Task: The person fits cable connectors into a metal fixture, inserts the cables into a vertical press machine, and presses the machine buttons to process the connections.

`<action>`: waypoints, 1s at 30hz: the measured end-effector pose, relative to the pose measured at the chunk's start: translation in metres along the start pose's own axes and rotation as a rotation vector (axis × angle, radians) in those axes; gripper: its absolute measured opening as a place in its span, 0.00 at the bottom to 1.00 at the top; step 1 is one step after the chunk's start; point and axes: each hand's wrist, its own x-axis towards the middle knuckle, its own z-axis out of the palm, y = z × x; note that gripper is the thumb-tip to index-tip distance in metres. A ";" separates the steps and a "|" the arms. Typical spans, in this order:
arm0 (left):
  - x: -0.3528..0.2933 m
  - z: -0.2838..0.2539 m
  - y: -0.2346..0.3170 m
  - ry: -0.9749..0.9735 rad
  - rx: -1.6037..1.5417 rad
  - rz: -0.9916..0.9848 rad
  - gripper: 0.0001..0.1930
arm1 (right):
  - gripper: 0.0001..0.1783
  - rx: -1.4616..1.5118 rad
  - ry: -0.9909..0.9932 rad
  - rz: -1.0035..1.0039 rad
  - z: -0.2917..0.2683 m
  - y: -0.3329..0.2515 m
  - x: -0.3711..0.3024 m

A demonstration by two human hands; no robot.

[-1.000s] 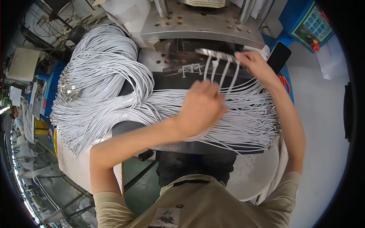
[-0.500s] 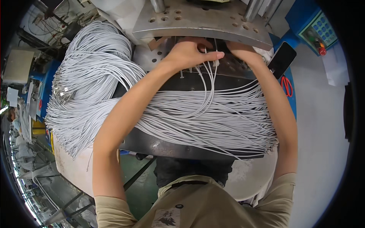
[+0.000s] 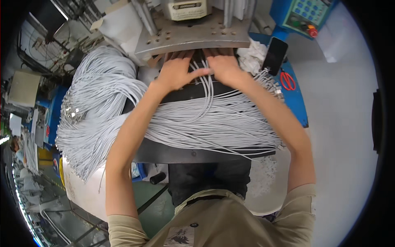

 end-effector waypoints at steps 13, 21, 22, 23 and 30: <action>-0.366 0.058 0.045 -0.146 -1.130 -1.189 0.20 | 0.43 -0.029 -0.071 -0.045 -0.076 -0.053 -0.275; -0.355 0.053 0.059 -0.119 -1.143 -1.244 0.25 | 0.44 0.081 0.077 0.013 -0.065 -0.061 -0.273; -0.355 0.051 0.060 -0.102 -1.144 -1.250 0.25 | 0.44 0.076 0.057 0.010 -0.068 -0.061 -0.271; -0.356 0.050 0.061 -0.110 -1.145 -1.245 0.25 | 0.44 0.070 0.036 0.007 -0.070 -0.061 -0.270; -0.358 0.046 0.061 -0.098 -1.165 -1.241 0.23 | 0.45 0.047 0.050 -0.028 -0.067 -0.063 -0.270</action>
